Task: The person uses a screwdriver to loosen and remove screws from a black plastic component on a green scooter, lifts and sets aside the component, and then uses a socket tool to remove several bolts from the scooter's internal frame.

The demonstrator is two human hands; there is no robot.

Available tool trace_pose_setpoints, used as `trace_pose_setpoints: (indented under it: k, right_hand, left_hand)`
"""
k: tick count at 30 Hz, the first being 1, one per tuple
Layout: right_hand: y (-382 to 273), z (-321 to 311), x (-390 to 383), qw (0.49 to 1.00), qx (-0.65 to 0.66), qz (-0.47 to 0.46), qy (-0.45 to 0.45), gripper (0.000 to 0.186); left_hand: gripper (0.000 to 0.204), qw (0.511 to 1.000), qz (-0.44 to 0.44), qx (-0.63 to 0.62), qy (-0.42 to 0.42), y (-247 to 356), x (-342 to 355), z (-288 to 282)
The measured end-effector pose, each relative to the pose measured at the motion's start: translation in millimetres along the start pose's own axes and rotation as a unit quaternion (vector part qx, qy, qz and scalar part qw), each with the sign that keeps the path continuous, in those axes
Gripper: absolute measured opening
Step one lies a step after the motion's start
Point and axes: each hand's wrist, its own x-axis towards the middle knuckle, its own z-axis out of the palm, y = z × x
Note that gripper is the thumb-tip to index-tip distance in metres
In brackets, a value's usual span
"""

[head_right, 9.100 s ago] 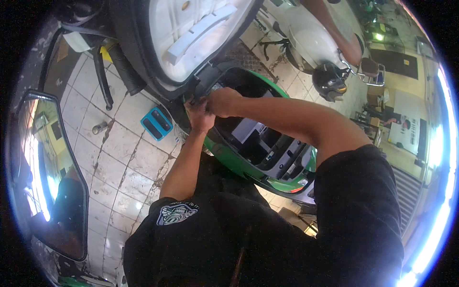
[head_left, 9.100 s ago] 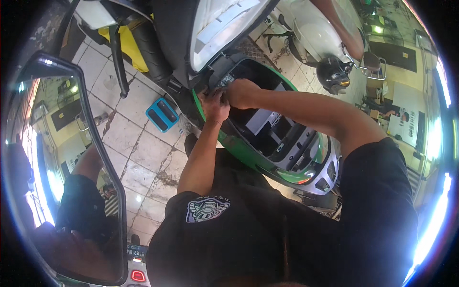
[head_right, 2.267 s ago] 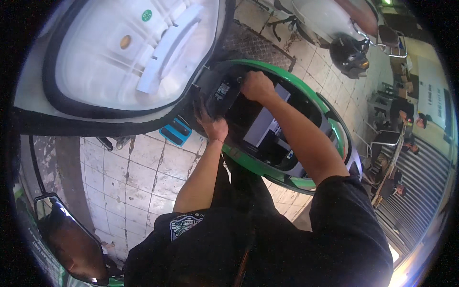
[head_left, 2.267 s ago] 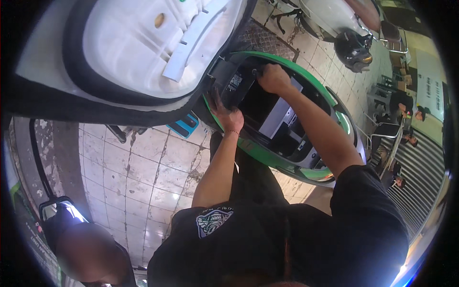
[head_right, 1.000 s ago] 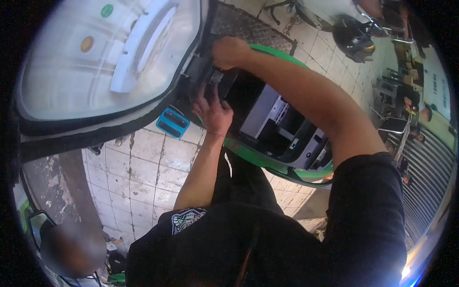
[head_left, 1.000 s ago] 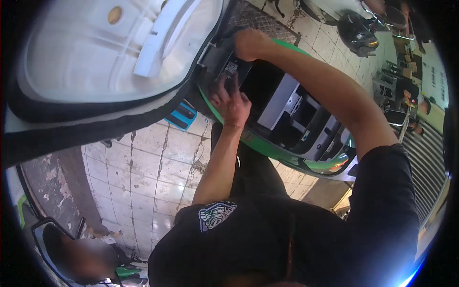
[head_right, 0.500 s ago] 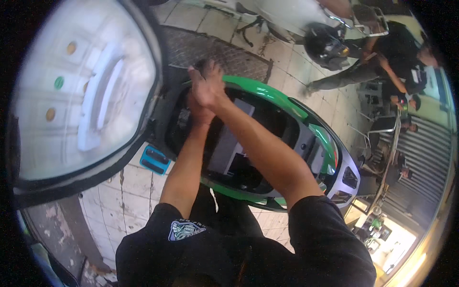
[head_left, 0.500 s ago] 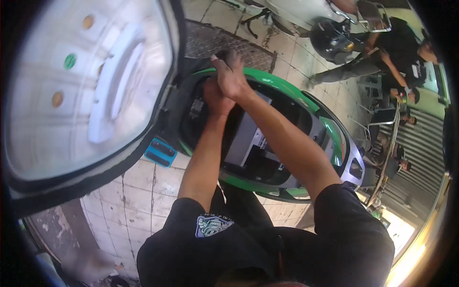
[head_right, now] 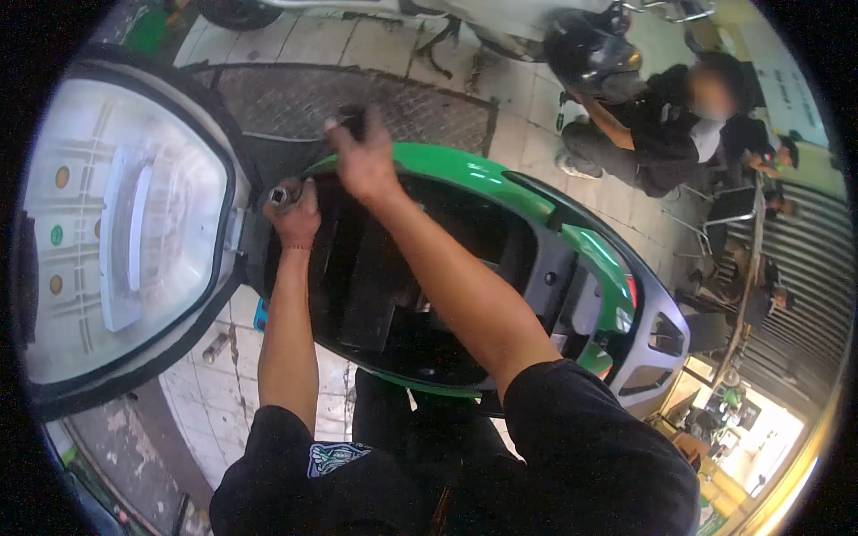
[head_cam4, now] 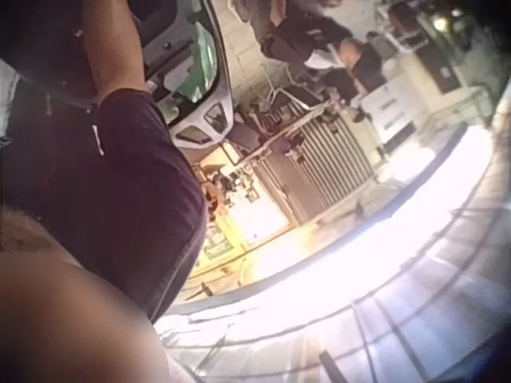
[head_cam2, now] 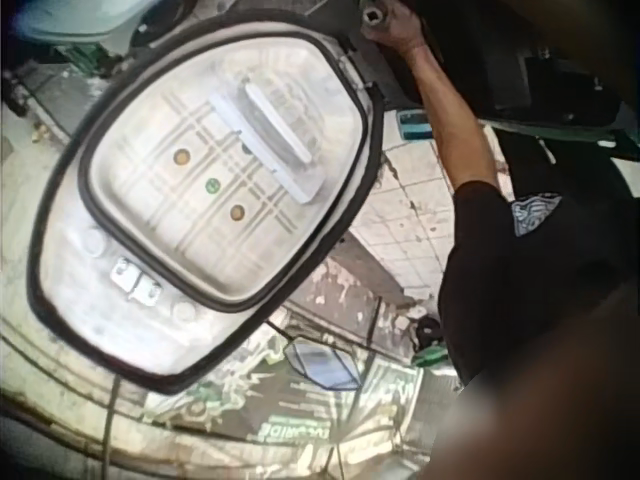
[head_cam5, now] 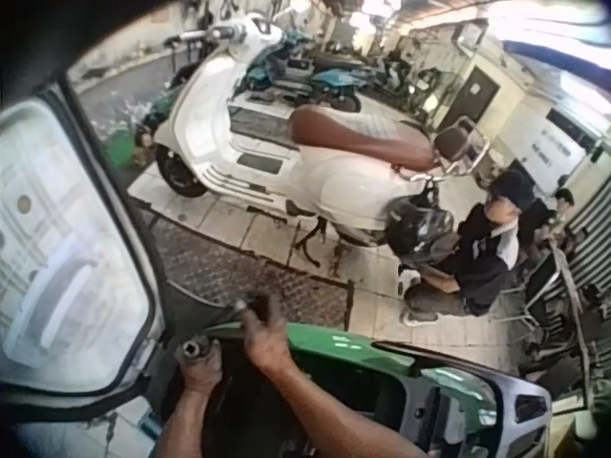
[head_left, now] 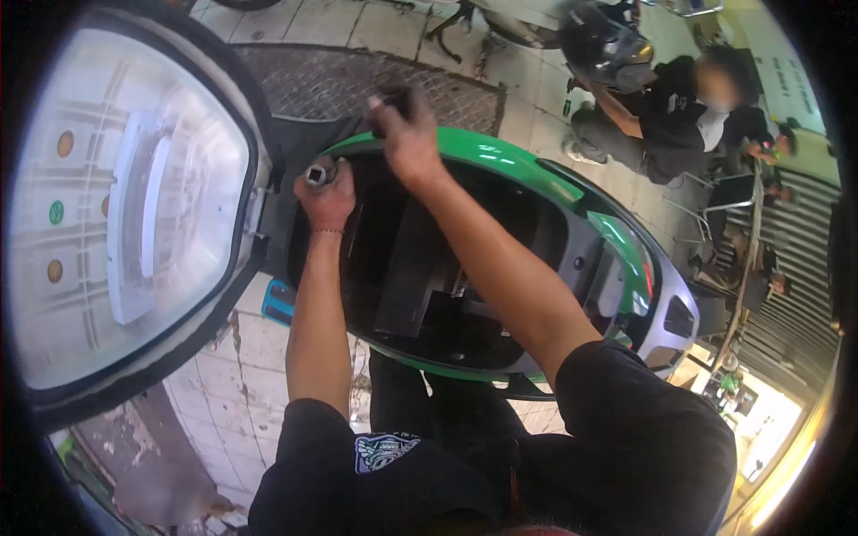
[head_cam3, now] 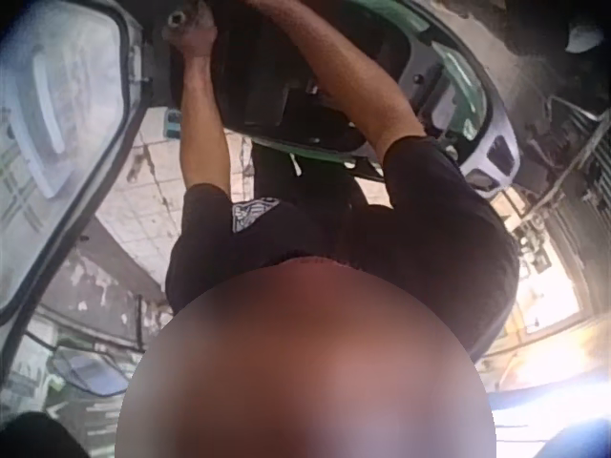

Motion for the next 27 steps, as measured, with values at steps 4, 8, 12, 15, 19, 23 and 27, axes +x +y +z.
trace_pose_setpoints:
  k: [4, 8, 12, 15, 19, 23, 27]
  right_hand:
    - [21.4, 4.7, 10.6, 0.994, 0.091, 0.047, 0.049, 0.052]
    - [26.1, 11.1, 8.1, 0.998, 0.047, 0.001, 0.043, 0.044]
    - [10.9, 12.6, 1.5, 0.987, -0.117, -0.084, 0.068, 0.032]
    - [2.0, 7.8, 1.4, 0.997, -0.068, -0.004, 0.034, 0.034]
    - [2.2, 9.2, 3.4, 0.997, -0.060, -0.009, 0.041, 0.032]
    - [4.7, 7.3, 1.9, 0.994, -0.101, -0.028, 0.041, 0.033]
    - [1.5, 6.6, 2.6, 0.992, -0.122, -0.021, 0.030, 0.035]
  left_hand:
    - [0.013, 0.988, 0.028, 0.008, -0.151, -11.7, -11.4, -7.8]
    - [0.014, 0.906, -0.308, -0.247, -0.149, 9.8, -1.6, -24.4]
    - [0.019, 0.784, -0.363, -0.498, 0.071, 6.8, 2.2, -55.4]
    - [0.023, 0.705, -0.290, -0.645, 0.054, 11.2, 9.5, -97.9]
    - [0.034, 0.798, -0.279, -0.531, -0.062, 22.6, -25.2, -126.0]
    - [0.032, 0.789, -0.384, -0.475, -0.064, 26.8, -53.7, -135.0]
    - [0.025, 0.759, -0.445, -0.473, -0.034, 33.9, -64.5, -132.3]
